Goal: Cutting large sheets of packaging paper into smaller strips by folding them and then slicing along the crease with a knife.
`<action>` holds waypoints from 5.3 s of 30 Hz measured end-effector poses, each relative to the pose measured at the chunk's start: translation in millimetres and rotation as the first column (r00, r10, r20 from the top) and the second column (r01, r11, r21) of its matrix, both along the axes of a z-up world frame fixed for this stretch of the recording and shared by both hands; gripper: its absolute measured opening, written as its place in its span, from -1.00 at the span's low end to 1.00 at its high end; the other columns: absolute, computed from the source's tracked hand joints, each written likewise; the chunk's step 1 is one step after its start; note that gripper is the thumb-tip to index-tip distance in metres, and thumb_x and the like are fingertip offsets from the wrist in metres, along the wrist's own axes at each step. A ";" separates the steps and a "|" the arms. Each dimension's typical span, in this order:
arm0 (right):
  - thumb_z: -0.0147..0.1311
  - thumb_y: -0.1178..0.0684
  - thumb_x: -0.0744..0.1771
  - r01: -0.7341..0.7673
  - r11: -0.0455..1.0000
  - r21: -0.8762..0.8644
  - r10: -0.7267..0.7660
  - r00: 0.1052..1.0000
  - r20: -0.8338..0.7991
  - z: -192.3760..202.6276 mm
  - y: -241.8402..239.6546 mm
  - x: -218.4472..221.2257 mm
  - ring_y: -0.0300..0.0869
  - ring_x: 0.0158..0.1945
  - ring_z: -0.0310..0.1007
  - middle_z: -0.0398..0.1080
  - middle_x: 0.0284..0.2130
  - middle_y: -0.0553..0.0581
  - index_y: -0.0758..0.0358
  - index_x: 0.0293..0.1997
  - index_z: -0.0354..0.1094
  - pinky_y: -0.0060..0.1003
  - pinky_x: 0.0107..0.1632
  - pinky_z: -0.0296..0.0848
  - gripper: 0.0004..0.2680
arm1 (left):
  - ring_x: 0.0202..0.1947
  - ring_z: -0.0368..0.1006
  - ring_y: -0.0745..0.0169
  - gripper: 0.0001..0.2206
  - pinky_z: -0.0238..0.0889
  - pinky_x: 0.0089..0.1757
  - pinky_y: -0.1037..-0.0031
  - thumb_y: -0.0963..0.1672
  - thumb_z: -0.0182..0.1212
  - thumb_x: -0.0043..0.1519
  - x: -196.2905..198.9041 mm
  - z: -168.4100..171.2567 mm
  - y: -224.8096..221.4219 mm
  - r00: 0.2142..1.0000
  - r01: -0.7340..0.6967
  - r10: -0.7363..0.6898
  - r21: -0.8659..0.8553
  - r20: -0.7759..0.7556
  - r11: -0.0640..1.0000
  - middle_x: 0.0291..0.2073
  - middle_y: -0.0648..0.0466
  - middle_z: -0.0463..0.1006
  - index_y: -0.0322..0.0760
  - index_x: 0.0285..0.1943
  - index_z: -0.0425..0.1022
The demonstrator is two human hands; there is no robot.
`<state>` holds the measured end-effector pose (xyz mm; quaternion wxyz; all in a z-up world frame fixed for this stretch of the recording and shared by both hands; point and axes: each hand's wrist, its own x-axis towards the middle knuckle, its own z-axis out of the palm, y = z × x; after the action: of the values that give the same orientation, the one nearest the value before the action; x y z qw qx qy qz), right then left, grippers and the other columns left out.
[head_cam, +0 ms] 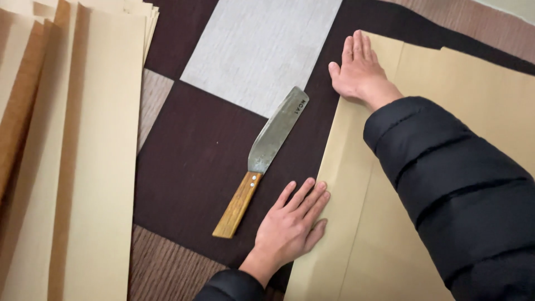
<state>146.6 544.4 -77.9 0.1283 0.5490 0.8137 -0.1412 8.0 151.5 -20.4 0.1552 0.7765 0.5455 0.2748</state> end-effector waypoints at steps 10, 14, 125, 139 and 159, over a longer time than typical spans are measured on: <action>-0.41 -0.28 0.53 -0.070 0.987 0.141 0.082 0.994 -0.077 -5.7 -121.2 0.5 0.45 0.75 -0.55 -0.44 0.69 0.72 0.71 0.70 -0.35 0.27 0.68 -0.36 -0.31 | 0.63 0.28 -0.08 -0.46 0.03 0.50 0.05 -0.02 0.22 0.42 3.6 -24.2 -3.0 0.998 0.003 0.001 0.078 -0.055 0.997 0.58 -0.02 0.47 -0.36 0.56 0.49; -0.33 -0.38 0.54 -0.130 0.983 0.134 0.132 0.991 -0.013 17.1 -191.6 1.6 0.51 0.74 -0.25 -0.15 0.66 0.74 0.67 0.71 -0.13 0.30 0.68 -0.12 -0.29 | 0.60 0.35 0.02 -0.45 0.00 0.54 0.02 0.06 0.16 0.43 6.7 -42.3 -3.4 0.993 -0.031 0.057 0.234 -0.105 0.972 0.53 0.00 0.55 -0.18 0.58 0.53; -0.20 -0.69 0.38 -0.368 0.929 -0.027 0.368 0.918 0.148 72.1 -455.1 66.1 0.61 0.69 -0.16 -0.21 0.77 0.28 -0.35 0.82 -0.15 0.37 0.51 0.15 -0.26 | 0.05 0.52 -0.15 -0.42 0.57 -0.04 0.13 -0.07 0.43 0.18 -69.5 -17.1 -186.8 0.718 -0.664 0.612 -0.060 -0.332 0.745 0.01 -0.04 0.45 -0.20 0.39 0.31; -0.18 -0.66 0.36 -0.367 0.930 -0.019 0.367 0.929 0.039 49.8 -449.0 79.6 0.38 0.75 -0.59 -0.42 0.77 0.27 -0.18 0.80 -0.22 0.51 0.61 -0.34 -0.22 | -0.16 0.63 -0.20 -0.55 0.54 -0.19 0.07 -0.07 0.41 0.34 6.6 18.9 -412.6 0.709 -0.683 0.704 -0.295 -0.046 0.669 0.11 -0.09 0.51 -0.20 0.40 0.48; -0.24 -0.63 0.39 -0.379 0.923 -0.072 0.379 0.925 -0.009 52.4 -446.7 81.5 0.24 0.77 -0.70 -0.56 0.78 0.27 -0.10 0.82 -0.31 0.39 0.64 -0.38 -0.22 | -0.12 0.47 0.04 -0.55 0.39 -0.10 0.29 -0.08 0.50 0.21 31.9 18.9 -471.3 0.884 -0.466 0.457 -0.226 -0.094 0.855 0.04 0.00 0.54 -0.24 0.30 0.60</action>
<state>228.1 97.7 -25.5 0.1749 0.3768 0.8986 -0.1416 39.9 -319.8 -1.6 0.1680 0.6030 0.7478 0.2212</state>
